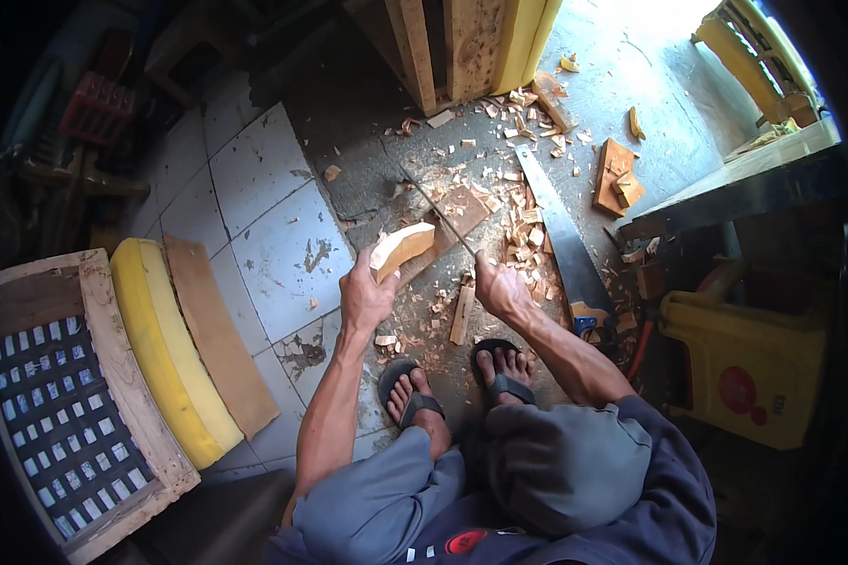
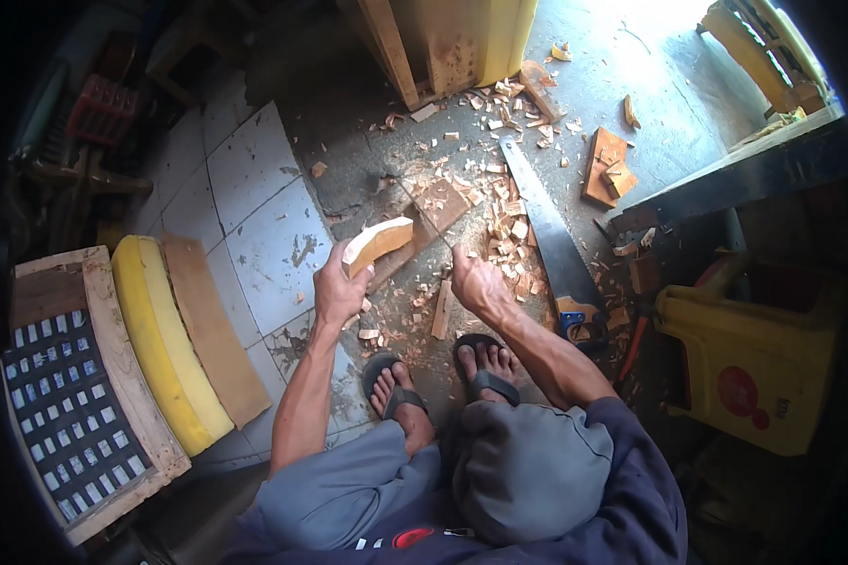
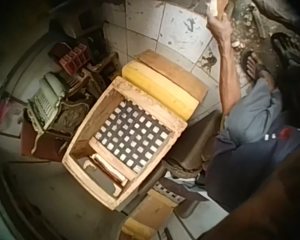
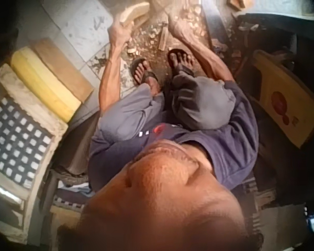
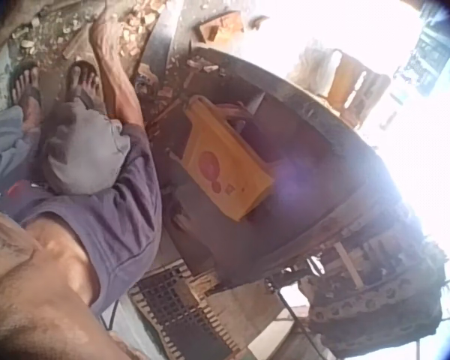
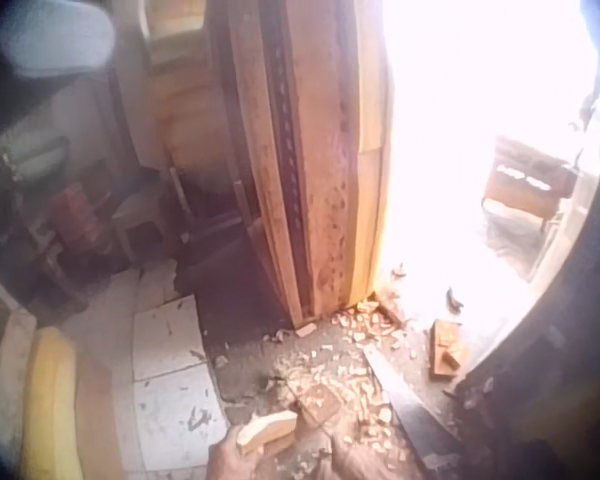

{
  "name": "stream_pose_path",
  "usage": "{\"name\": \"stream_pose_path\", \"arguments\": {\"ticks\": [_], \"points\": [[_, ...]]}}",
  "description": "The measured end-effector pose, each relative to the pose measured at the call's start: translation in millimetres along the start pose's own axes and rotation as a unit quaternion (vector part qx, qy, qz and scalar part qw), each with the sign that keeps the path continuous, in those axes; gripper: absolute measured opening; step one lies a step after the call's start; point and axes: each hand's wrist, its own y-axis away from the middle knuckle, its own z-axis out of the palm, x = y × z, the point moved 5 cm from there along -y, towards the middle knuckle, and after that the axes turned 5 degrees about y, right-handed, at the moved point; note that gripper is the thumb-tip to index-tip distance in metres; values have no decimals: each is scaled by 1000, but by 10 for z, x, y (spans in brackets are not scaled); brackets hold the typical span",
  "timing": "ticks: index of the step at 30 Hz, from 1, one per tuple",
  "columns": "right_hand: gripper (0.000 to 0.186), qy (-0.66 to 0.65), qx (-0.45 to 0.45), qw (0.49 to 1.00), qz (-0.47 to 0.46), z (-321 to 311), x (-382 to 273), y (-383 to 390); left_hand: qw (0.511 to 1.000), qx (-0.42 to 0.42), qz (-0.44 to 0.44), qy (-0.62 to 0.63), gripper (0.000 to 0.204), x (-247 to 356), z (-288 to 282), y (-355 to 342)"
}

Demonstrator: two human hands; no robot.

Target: The person shapes a piece of wood using a large knife and a handsaw while sitting on the floor.

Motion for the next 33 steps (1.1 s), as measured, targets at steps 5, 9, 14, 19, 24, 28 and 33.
{"name": "stream_pose_path", "arguments": {"ticks": [5, 9, 14, 19, 24, 28, 33], "points": [[12, -75, 242, 945, -206, -283, -404, 318, 999, -24, -41, -8, 60, -117, 26, 27], [10, 33, -5, 999, -5, 95, 72, -7, 1000, -9, 9, -27, 63, -50, -65, 12], [10, -85, 189, 958, -196, -466, -590, 408, 998, -29, -47, -26, 60, 50, 100, -40], [16, 10, 36, 999, -25, -185, -208, 52, 998, 18, 52, -22, 53, 69, 40, -7], [18, -55, 190, 960, -198, -338, -557, 266, 998, -14, -26, -56, 54, 198, 45, -12], [18, 27, 14, 999, -38, -91, -88, -2, 1000, -17, -24, 1, 56, 60, 166, -12], [15, -1, 43, 997, -70, -277, -357, 222, 986, -84, -137, -44, 57, 385, 121, -19]]}}
